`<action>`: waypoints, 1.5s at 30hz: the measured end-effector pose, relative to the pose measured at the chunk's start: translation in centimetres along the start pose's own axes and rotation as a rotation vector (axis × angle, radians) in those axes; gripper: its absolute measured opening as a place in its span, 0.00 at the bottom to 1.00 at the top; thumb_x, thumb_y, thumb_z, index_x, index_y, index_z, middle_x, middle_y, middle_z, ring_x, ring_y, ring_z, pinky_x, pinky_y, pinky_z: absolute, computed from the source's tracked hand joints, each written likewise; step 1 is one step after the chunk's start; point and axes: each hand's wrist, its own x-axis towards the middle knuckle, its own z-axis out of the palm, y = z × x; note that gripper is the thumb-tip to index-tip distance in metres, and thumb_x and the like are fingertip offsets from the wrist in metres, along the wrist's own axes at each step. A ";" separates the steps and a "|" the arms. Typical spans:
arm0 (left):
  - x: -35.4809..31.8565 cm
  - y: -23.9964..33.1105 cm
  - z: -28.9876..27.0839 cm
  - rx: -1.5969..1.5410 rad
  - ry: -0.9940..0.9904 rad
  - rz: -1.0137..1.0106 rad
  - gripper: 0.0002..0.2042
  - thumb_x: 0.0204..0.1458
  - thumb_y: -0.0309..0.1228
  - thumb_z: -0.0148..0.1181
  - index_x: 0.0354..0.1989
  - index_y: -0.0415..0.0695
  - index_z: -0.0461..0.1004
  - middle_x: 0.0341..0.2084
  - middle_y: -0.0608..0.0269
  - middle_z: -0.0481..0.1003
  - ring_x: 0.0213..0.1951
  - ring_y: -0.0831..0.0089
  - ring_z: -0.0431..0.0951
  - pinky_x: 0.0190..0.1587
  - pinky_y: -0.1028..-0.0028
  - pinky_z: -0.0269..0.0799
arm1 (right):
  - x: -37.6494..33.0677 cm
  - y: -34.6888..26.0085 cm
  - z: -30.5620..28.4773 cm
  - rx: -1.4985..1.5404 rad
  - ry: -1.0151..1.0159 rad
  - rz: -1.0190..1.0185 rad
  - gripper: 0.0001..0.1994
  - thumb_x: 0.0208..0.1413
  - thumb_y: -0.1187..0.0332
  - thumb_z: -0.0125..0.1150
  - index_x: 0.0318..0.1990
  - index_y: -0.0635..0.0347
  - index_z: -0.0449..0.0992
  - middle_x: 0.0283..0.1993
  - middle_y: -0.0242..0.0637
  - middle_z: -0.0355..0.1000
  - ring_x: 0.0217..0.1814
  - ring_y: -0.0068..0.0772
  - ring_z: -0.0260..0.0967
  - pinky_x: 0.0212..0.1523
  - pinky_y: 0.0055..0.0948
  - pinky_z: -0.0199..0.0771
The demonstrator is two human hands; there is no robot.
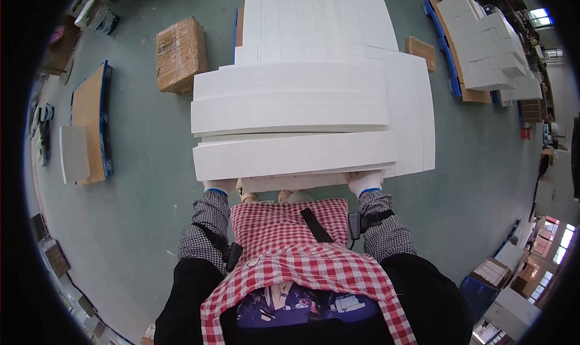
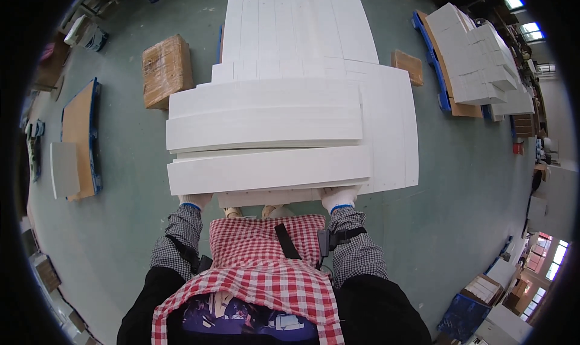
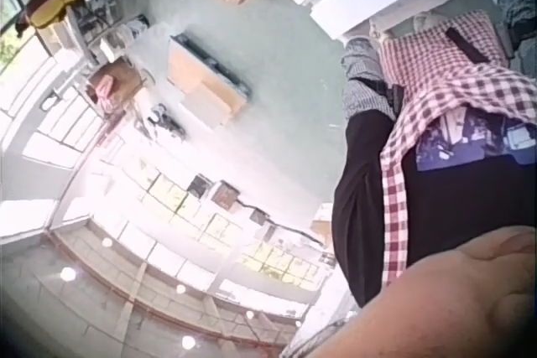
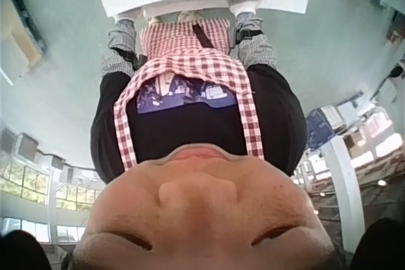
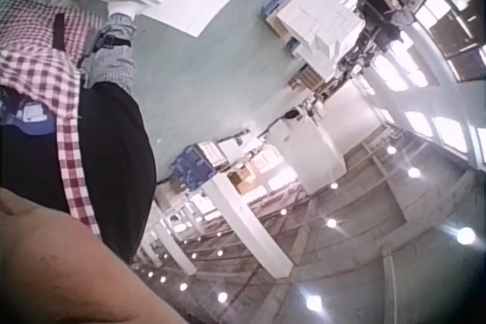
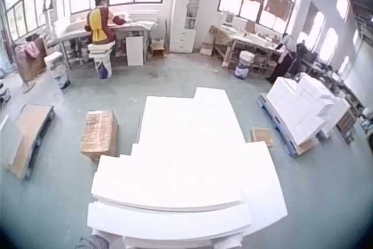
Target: Picking up white furniture panels from a stack on a pallet and placing them onto a workbench for processing.
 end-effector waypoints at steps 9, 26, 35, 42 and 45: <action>-0.9 -0.3 0.4 -0.061 -0.088 -0.093 0.24 0.56 0.52 0.47 0.54 0.51 0.71 0.48 0.60 0.74 0.50 0.61 0.74 0.50 0.60 0.70 | 2.4 -9.1 -0.2 -1.112 -0.161 0.134 0.27 0.60 0.48 0.42 0.64 0.47 0.60 0.66 0.38 0.58 0.69 0.39 0.53 0.67 0.45 0.53; -1.1 0.0 -0.1 -0.142 -0.113 -0.117 0.26 0.57 0.54 0.45 0.58 0.52 0.67 0.54 0.61 0.70 0.55 0.62 0.70 0.55 0.61 0.66 | 2.5 -9.2 0.7 -0.996 0.022 -0.105 0.24 0.58 0.49 0.47 0.57 0.50 0.69 0.57 0.39 0.68 0.61 0.43 0.64 0.61 0.47 0.61; 0.3 -0.4 0.3 -0.083 -0.043 -0.124 0.22 0.58 0.49 0.46 0.57 0.55 0.68 0.54 0.64 0.70 0.56 0.64 0.69 0.56 0.63 0.65 | 3.8 -4.0 2.9 -0.891 -0.006 0.010 0.26 0.61 0.49 0.39 0.63 0.51 0.61 0.65 0.37 0.60 0.67 0.41 0.56 0.65 0.44 0.55; 2.6 0.7 -1.2 0.097 0.119 0.043 0.20 0.58 0.46 0.46 0.57 0.56 0.69 0.54 0.65 0.70 0.56 0.65 0.69 0.57 0.62 0.65 | 4.0 2.7 4.4 -0.565 0.257 -0.069 0.27 0.61 0.48 0.39 0.63 0.51 0.61 0.66 0.38 0.58 0.68 0.41 0.53 0.67 0.46 0.52; 4.5 -6.8 9.8 -0.341 0.395 0.044 0.21 0.59 0.46 0.44 0.58 0.55 0.67 0.55 0.65 0.69 0.57 0.65 0.68 0.57 0.63 0.64 | 5.1 0.6 6.7 -0.603 0.281 -0.207 0.27 0.61 0.48 0.41 0.61 0.53 0.64 0.65 0.40 0.60 0.69 0.42 0.53 0.67 0.47 0.52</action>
